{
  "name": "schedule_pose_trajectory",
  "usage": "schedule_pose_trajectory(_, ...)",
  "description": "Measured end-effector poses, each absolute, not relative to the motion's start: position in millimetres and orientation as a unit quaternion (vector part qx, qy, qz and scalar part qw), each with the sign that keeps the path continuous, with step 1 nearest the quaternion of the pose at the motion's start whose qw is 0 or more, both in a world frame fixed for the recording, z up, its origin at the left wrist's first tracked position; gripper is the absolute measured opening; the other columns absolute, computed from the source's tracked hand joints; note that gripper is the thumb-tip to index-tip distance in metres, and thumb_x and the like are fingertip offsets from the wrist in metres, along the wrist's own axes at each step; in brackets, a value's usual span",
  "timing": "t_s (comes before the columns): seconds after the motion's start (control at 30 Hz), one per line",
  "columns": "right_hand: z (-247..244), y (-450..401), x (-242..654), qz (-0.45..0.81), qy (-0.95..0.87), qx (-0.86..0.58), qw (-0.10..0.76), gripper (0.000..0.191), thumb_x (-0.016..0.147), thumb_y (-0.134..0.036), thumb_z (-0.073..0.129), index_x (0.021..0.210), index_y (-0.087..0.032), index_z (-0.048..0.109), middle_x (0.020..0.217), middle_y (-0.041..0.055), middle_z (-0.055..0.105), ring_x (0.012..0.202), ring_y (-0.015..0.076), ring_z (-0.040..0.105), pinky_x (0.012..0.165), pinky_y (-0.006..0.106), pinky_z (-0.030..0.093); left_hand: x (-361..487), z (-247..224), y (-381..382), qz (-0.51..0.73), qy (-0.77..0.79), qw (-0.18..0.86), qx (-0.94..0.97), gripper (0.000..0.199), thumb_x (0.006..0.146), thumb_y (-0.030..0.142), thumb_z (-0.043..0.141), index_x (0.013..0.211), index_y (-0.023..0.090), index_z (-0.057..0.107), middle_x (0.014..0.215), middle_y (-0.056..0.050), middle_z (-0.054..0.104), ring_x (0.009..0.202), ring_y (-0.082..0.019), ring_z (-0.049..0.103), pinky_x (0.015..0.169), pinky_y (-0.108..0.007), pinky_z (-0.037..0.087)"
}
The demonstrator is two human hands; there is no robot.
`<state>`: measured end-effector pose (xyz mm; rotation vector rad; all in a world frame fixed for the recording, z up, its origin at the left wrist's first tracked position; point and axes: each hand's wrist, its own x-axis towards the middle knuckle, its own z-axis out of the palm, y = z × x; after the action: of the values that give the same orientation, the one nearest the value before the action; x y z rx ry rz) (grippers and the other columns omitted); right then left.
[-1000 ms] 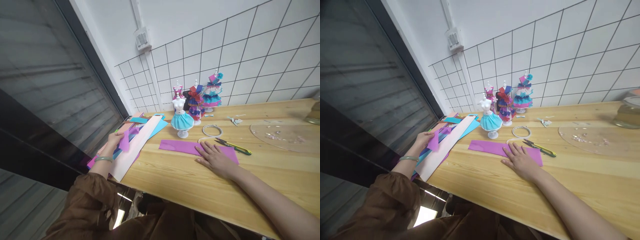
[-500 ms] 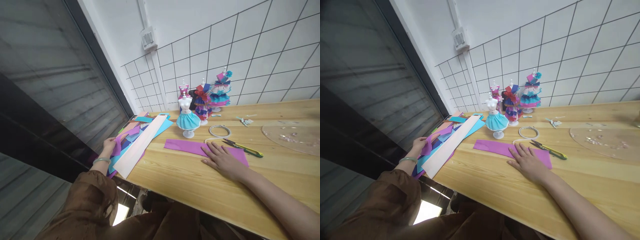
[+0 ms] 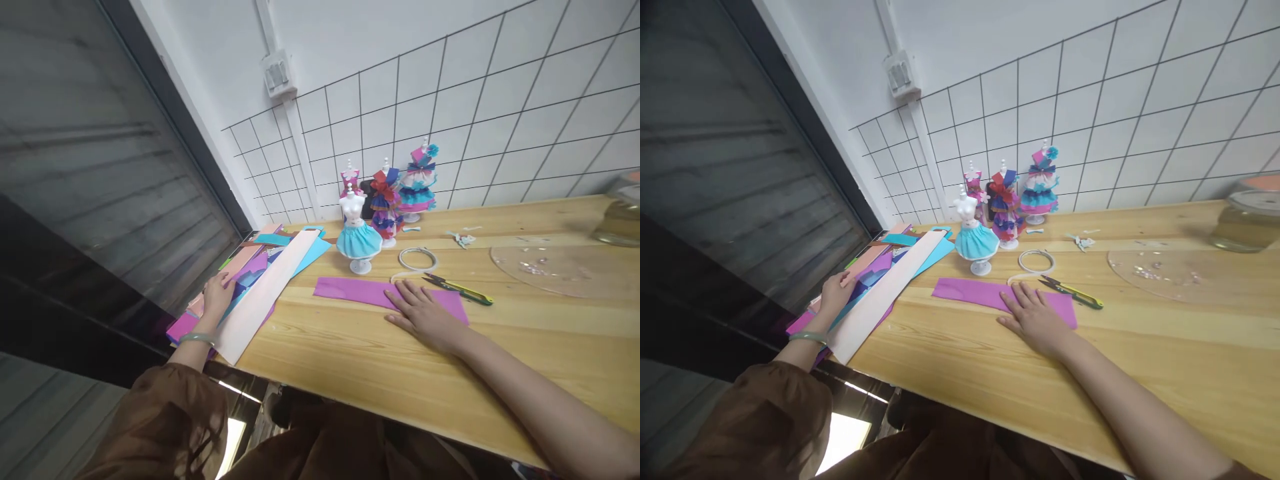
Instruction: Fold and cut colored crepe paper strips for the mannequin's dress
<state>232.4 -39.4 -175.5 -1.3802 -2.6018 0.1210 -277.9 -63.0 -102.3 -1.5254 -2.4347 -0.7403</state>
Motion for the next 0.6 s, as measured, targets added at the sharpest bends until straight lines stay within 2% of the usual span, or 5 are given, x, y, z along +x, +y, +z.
schedule_pose_trajectory(0.1,-174,-39,232,0.045,-0.88,-0.463,0.1,0.071,0.085,-0.064,0.023,0.14,-0.02,0.033,0.149,0.0142,0.018,0.137,0.0315,0.009,0.107,0.05,0.017,-256,-108,-60,-0.188,-0.783,0.04,-0.592,0.049,0.078,0.046,0.049,0.11,0.011,0.061,0.103,-0.012,0.065,0.096,-0.025,0.058,0.087,-0.034,0.041)
schedule_pose_trajectory(0.23,-173,-40,233,0.044,-0.881,-0.46,0.098,0.071,0.085,-0.064,0.023,0.14,-0.02,0.033,0.149,0.0142,0.018,0.137,0.0318,0.009,0.107,0.05,0.018,-239,-114,-54,-0.143,-0.799,-0.029,-0.583,0.058,0.068,0.054,0.058,0.107,0.01,0.063,0.095,-0.014,0.066,0.089,-0.029,0.059,0.076,-0.034,0.042)
schedule_pose_trajectory(0.37,-174,-41,232,0.041,-0.878,-0.465,0.107,0.071,0.085,-0.064,0.024,0.14,-0.02,0.034,0.149,0.0132,0.02,0.136,0.0319,0.01,0.107,0.05,0.019,-238,-116,-48,-0.188,-0.819,-0.062,-0.538,0.05,0.057,0.047,0.07,0.093,0.012,0.066,0.088,-0.012,0.067,0.085,-0.028,0.059,0.066,-0.03,0.041)
schedule_pose_trajectory(0.47,-174,-42,232,0.039,-0.877,-0.466,0.112,0.07,0.085,-0.064,0.024,0.14,-0.021,0.034,0.149,0.012,0.02,0.136,0.0322,0.011,0.107,0.05,0.019,-239,-117,-45,-0.208,-0.83,-0.085,-0.51,0.035,0.058,0.042,0.069,0.078,0.014,0.064,0.068,-0.006,0.064,0.066,-0.022,0.058,0.054,-0.026,0.037)
schedule_pose_trajectory(0.6,-175,-41,232,0.038,-0.877,-0.465,0.112,0.07,0.085,-0.065,0.024,0.14,-0.022,0.034,0.149,0.0114,0.02,0.136,0.0327,0.012,0.107,0.05,0.019,-233,-111,-47,-0.235,-0.836,-0.12,-0.481,0.023,0.058,0.034,0.067,0.063,0.016,0.055,0.05,0.001,0.052,0.048,-0.014,0.046,0.045,-0.024,0.029)
